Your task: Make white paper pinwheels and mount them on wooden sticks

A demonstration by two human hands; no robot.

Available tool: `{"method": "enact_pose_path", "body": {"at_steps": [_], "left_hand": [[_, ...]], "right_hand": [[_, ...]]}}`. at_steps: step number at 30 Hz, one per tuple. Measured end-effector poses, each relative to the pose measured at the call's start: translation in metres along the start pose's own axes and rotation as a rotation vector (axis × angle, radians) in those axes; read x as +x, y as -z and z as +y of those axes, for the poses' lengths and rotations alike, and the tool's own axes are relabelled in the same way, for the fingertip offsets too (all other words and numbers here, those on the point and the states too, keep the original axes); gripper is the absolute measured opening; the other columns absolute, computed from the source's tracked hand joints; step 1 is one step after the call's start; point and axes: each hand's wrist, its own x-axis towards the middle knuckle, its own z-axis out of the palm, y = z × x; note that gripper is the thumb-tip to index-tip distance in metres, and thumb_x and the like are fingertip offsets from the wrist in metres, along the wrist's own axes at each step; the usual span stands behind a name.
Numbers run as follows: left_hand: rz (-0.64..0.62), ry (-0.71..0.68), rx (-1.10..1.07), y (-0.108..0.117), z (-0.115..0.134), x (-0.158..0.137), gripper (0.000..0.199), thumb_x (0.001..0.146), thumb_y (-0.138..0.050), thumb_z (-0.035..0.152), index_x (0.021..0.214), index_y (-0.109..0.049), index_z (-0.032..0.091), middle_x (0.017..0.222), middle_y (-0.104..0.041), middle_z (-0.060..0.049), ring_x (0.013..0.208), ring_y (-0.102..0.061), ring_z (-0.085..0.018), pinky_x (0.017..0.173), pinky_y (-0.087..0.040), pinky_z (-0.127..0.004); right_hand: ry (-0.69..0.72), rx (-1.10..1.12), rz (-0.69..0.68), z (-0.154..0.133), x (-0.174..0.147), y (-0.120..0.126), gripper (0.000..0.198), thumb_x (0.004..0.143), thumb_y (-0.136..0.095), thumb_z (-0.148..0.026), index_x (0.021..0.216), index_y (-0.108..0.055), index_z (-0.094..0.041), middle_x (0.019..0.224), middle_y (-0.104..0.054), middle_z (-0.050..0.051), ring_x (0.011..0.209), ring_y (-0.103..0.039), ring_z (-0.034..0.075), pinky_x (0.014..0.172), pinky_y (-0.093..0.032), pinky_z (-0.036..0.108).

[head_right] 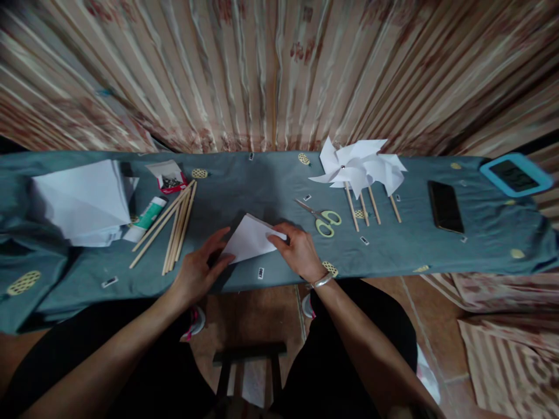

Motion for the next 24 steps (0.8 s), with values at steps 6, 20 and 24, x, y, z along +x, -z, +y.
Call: {"method": "enact_pose_path", "body": {"at_steps": [6,20,24], "left_hand": [[0.119,-0.35,0.328,-0.001,0.009,0.003,0.036,0.097,-0.049,0.023,0.131,-0.054,0.014,0.14,-0.056,-0.019,0.125,-0.058,-0.031,0.099,-0.052,-0.048],[-0.161,-0.458,0.597,-0.03,0.028,0.002,0.063,0.095,-0.053,0.046,0.141,-0.043,0.005,0.15,-0.047,-0.019,0.143,-0.037,-0.035,0.118,-0.032,-0.052],[-0.169,-0.456,0.589,-0.032,0.026,0.0,0.066,0.093,-0.055,0.048,0.141,-0.044,0.004,0.15,-0.047,-0.02,0.143,-0.037,-0.037,0.118,-0.032,-0.053]], "right_hand": [[-0.057,-0.08,0.006,-0.007,0.005,-0.001,0.019,0.084,-0.067,-0.033,0.094,-0.076,-0.02,0.079,-0.075,0.003,0.058,-0.059,0.015,0.059,-0.043,0.026],[-0.07,-0.129,0.026,-0.014,0.007,-0.001,0.015,0.082,-0.068,-0.028,0.091,-0.076,-0.019,0.075,-0.073,0.003,0.059,-0.06,0.015,0.062,-0.044,0.026],[-0.074,-0.147,0.02,-0.015,0.008,0.0,0.017,0.082,-0.067,-0.03,0.092,-0.076,-0.02,0.075,-0.073,0.003,0.058,-0.059,0.015,0.062,-0.044,0.027]]}}
